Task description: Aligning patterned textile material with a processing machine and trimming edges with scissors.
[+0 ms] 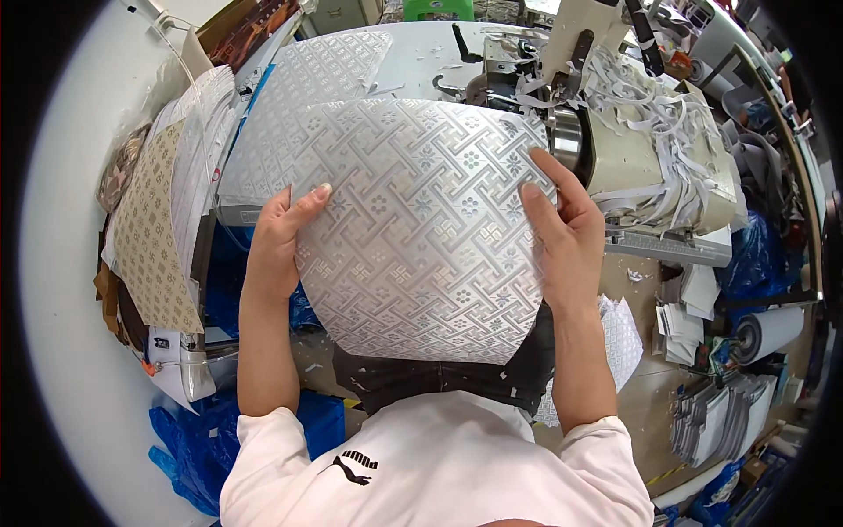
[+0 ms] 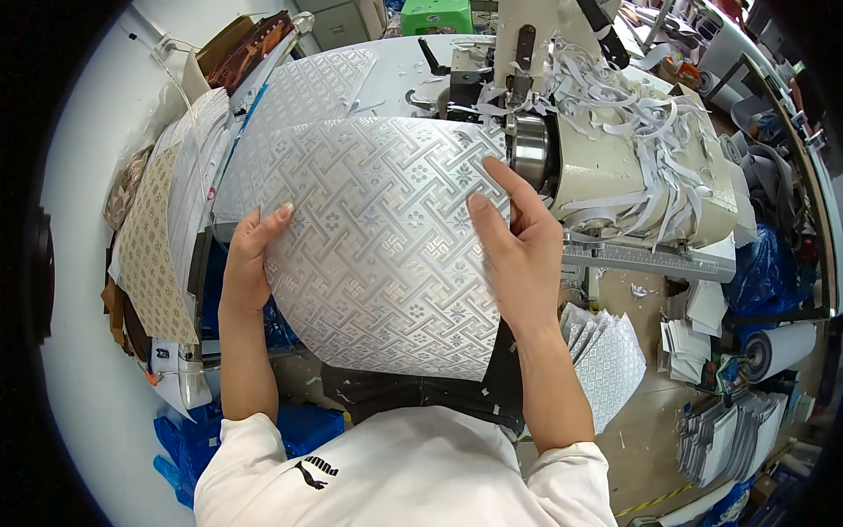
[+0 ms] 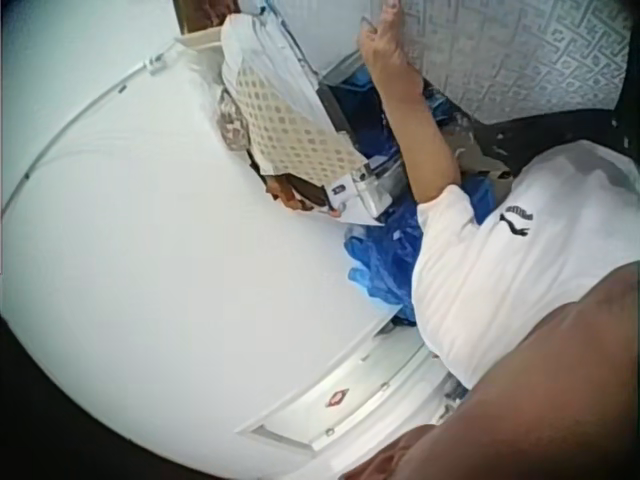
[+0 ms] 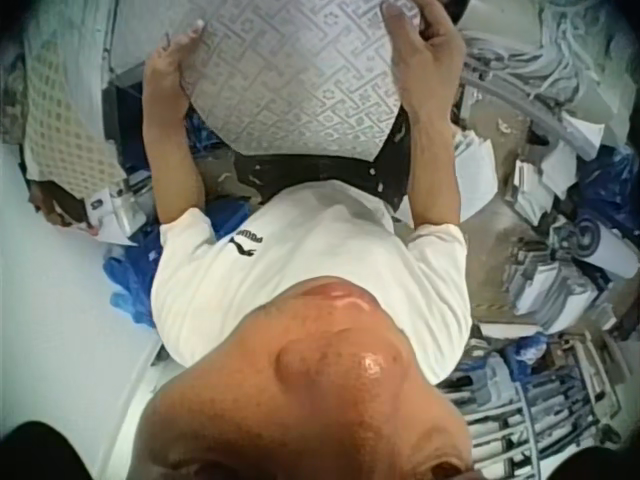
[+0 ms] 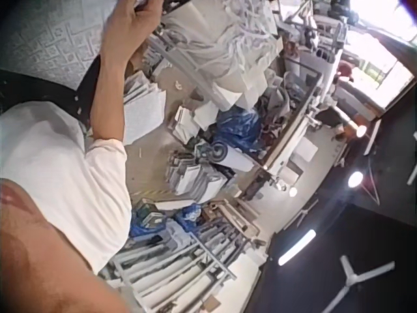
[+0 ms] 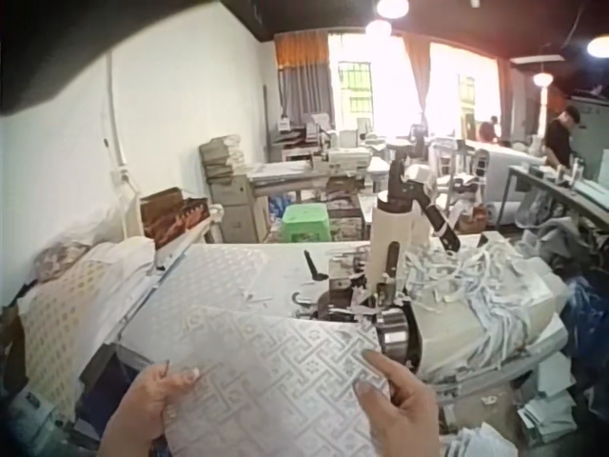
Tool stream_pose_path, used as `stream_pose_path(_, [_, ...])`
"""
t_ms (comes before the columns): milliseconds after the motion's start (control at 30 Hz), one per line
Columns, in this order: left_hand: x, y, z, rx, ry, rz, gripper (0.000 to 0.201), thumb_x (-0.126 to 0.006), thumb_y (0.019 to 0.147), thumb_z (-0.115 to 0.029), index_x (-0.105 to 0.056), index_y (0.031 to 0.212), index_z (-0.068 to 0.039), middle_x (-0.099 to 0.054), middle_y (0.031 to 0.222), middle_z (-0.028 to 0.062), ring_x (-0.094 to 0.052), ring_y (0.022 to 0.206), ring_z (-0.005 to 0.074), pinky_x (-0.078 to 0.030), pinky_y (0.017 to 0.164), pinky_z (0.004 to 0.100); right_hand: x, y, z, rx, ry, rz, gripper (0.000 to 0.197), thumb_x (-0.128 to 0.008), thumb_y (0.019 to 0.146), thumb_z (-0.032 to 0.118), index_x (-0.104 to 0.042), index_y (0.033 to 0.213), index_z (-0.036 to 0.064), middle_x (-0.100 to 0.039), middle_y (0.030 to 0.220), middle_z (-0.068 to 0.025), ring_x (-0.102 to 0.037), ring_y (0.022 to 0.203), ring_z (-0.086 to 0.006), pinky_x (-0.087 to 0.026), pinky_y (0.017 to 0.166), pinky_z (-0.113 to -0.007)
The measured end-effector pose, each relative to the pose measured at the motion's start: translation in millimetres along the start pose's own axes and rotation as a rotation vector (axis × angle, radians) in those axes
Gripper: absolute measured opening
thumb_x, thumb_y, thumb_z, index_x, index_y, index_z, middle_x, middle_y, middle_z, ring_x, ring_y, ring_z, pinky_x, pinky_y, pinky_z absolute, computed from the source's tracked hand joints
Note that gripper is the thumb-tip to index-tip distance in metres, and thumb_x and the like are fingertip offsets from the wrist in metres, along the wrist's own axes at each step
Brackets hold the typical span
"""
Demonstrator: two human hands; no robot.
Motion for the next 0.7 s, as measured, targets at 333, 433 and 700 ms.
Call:
stream_pose_path(333, [13,-18,-9,-0.052,0.036,-0.036,0.040,-0.068,0.096,-0.020,-0.060,0.123,0.007,-0.072,0.111,0.0141,-0.072,0.094,0.0167,-0.058,0.082,0.0281,-8,-13,0,-0.089,-0.091,0.132,0.040,-0.068,0.097,0.006,-0.060,0.135,-0.0041,-0.071,0.101,-0.0026,-0.060,0.078,-0.0016,-0.045,0.067,-0.017])
stream_pose_path(433, [20,-25,-9,-0.063,0.035,-0.080,0.039,-0.068,0.095,-0.020,-0.061,0.122,0.007,-0.072,0.110,0.0138,-0.072,0.093,0.0164,-0.057,0.082,0.0277,-12,-16,10,-0.021,-0.171,0.119,0.039,-0.067,0.097,0.005,-0.062,0.134,-0.0034,-0.070,0.097,-0.0003,-0.058,0.076,-0.0010,-0.044,0.066,-0.017])
stream_pose_path(700, [3,1,5,0.011,0.066,0.017,0.037,-0.067,0.096,-0.021,-0.062,0.120,0.007,-0.072,0.110,0.0142,-0.071,0.092,0.0158,-0.057,0.081,0.0274,-1,10,-12,-0.094,-0.015,0.003,0.036,-0.067,0.096,0.005,-0.065,0.132,-0.0011,-0.059,0.083,0.0070,-0.046,0.067,0.0005,-0.034,0.058,-0.017])
Point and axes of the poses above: each hand's wrist, its own y-axis towards the middle knuckle, its own x-axis out of the back of the hand, z = x × y, the point moved 9 cm from there along y, towards the middle knuckle
